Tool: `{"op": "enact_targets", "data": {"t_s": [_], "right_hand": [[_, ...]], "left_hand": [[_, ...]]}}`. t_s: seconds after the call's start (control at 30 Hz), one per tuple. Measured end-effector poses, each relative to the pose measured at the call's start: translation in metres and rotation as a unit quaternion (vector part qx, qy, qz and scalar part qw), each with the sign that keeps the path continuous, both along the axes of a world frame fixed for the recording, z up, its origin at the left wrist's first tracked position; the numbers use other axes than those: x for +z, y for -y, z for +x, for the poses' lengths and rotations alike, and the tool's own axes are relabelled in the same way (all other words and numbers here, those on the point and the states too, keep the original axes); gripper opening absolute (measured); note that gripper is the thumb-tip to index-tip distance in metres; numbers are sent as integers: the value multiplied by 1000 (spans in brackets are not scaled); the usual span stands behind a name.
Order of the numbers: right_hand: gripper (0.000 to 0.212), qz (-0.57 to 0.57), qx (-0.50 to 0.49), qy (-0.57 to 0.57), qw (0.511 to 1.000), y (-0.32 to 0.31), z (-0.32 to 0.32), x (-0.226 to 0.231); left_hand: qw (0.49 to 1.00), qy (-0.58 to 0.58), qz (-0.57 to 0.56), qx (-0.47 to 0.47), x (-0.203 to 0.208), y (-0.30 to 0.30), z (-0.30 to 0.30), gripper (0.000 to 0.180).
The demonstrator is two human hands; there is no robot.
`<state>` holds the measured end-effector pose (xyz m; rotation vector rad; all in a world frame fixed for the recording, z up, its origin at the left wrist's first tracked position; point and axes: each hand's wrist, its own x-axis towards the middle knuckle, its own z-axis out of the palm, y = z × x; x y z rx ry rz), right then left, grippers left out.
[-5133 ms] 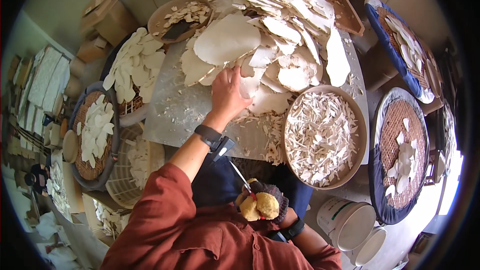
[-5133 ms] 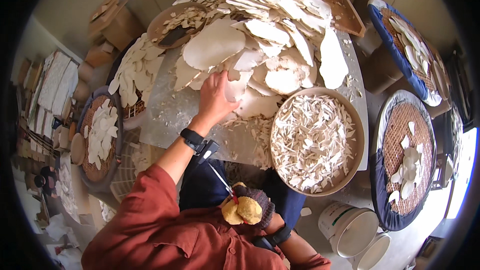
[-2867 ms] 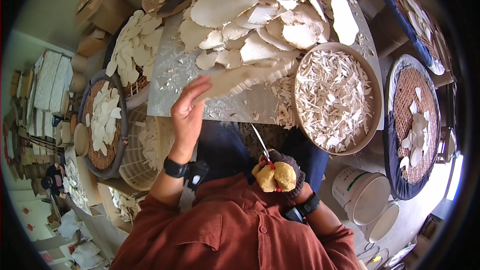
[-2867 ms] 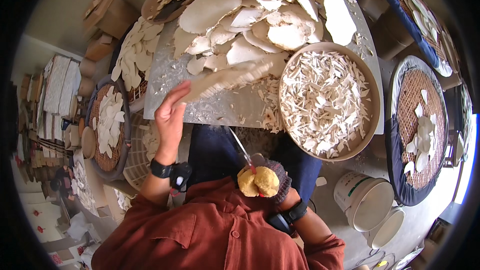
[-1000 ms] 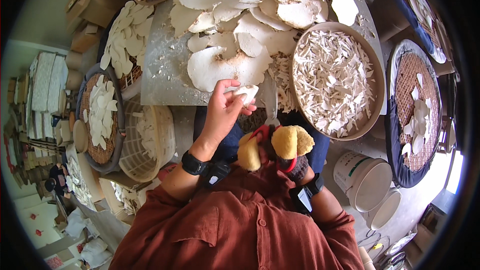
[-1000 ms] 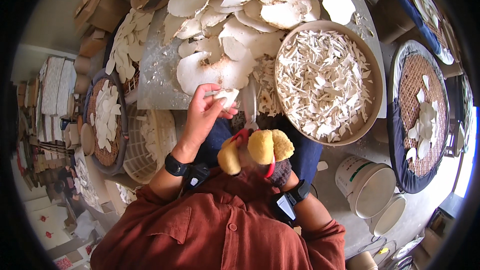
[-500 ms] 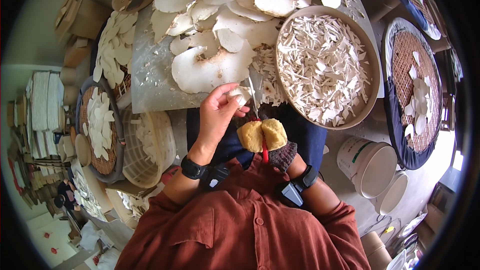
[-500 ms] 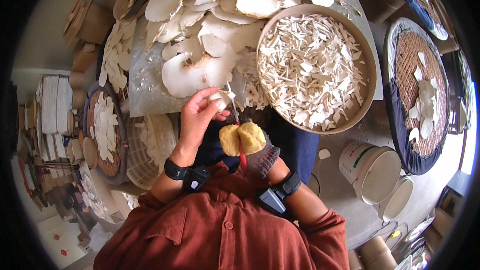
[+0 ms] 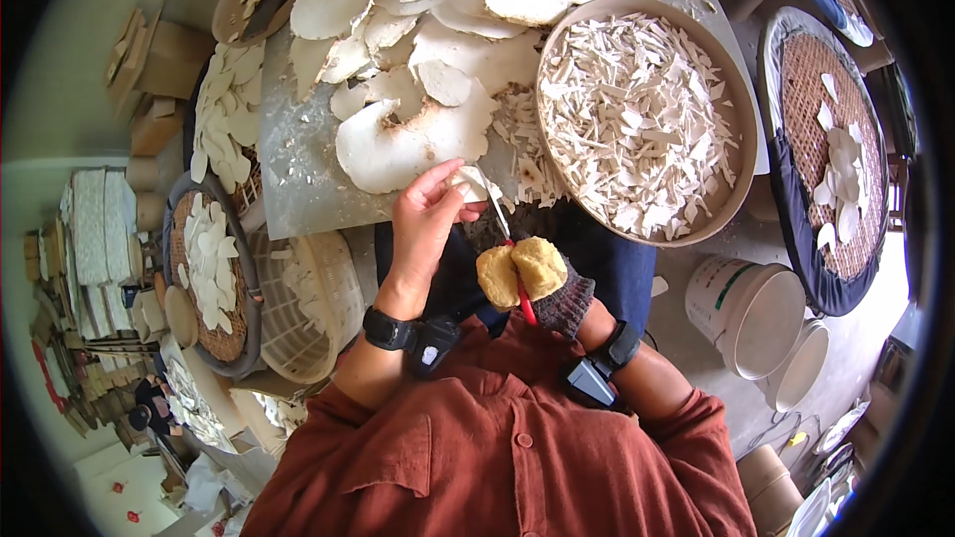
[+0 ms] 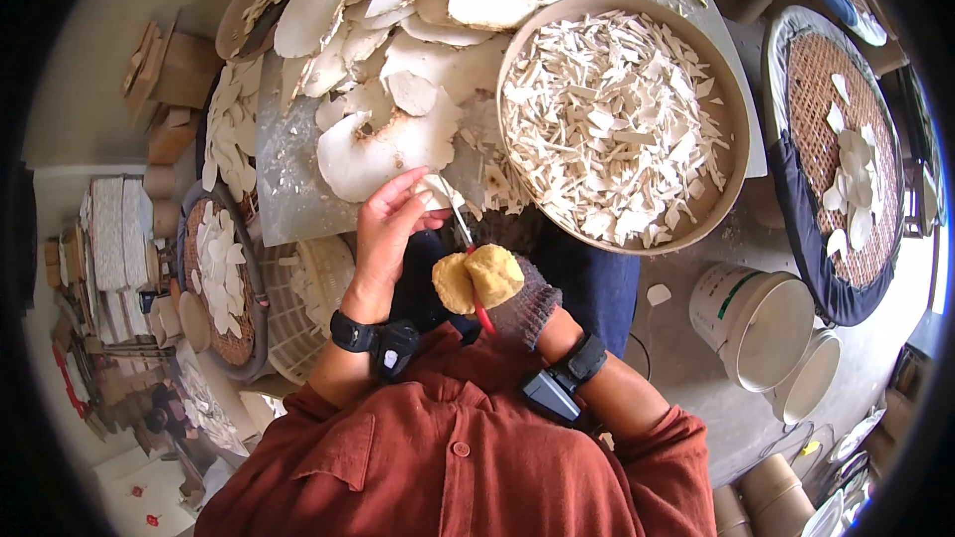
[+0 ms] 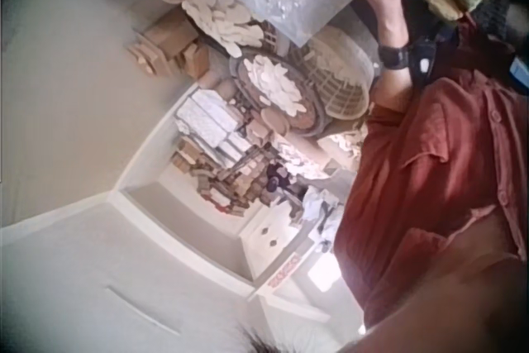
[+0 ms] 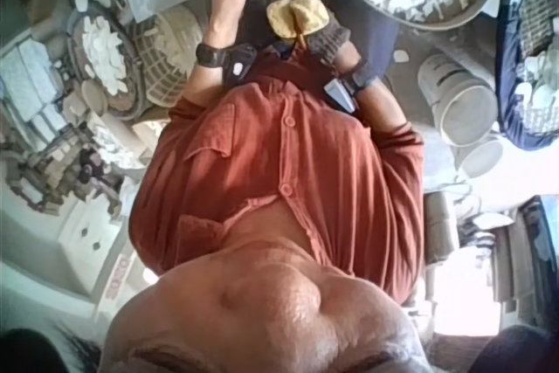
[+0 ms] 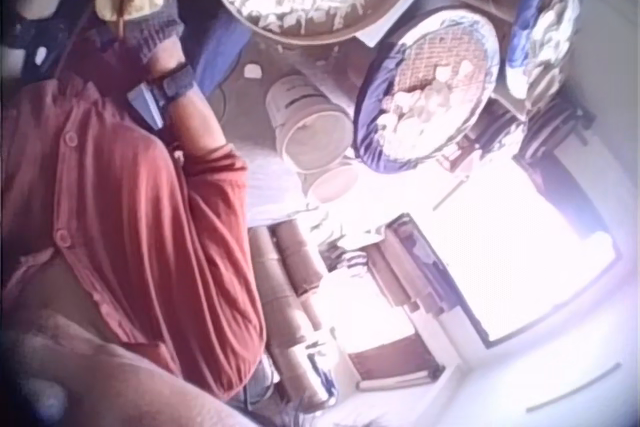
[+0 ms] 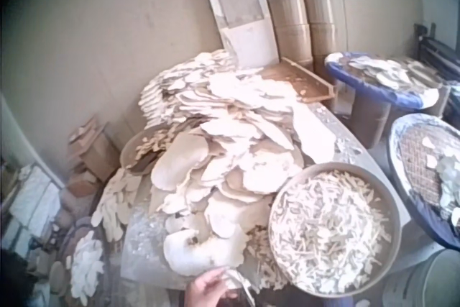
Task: The person picks up large white slices from a pile, trims their edges using shears, and drops the trimmings into a round wooden tray. They repeat this process for several slices, occasionally reaching for new pieces or moving items on the table.
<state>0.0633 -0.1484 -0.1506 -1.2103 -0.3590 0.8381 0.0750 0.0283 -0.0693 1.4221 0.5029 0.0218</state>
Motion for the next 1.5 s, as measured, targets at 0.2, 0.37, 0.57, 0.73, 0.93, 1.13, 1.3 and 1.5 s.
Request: {"op": "enact_targets", "data": {"t_s": [0.2,0.37,0.57,0.73,0.93,1.13,1.3,1.5], "right_hand": [[32,-87,-22,448,890,1,3,34],[34,6,2,115,993,0,-1,11],[33,44,-14,-34,998,-2,-3,2],[30,-38,11,171,984,4,3,15],[21,-30,41,63,997,6,6,28],[27,24,35,109,993,9,0,2],[29,-88,30,431,898,5,3,3],[25,-33,57,51,997,2,1,24]], "left_hand": [[1000,-19,-1,-22,-1,-8,-2,33],[997,1,-1,-73,2,-3,-3,32],[998,53,4,22,-3,10,-5,33],[998,13,-42,34,-8,1,-2,32],[999,-2,-34,1,-4,-7,2,30],[999,18,-15,-36,0,-3,-2,23],[999,36,-20,25,-3,1,-4,16],[997,24,-44,54,-9,-16,-9,14]]}}
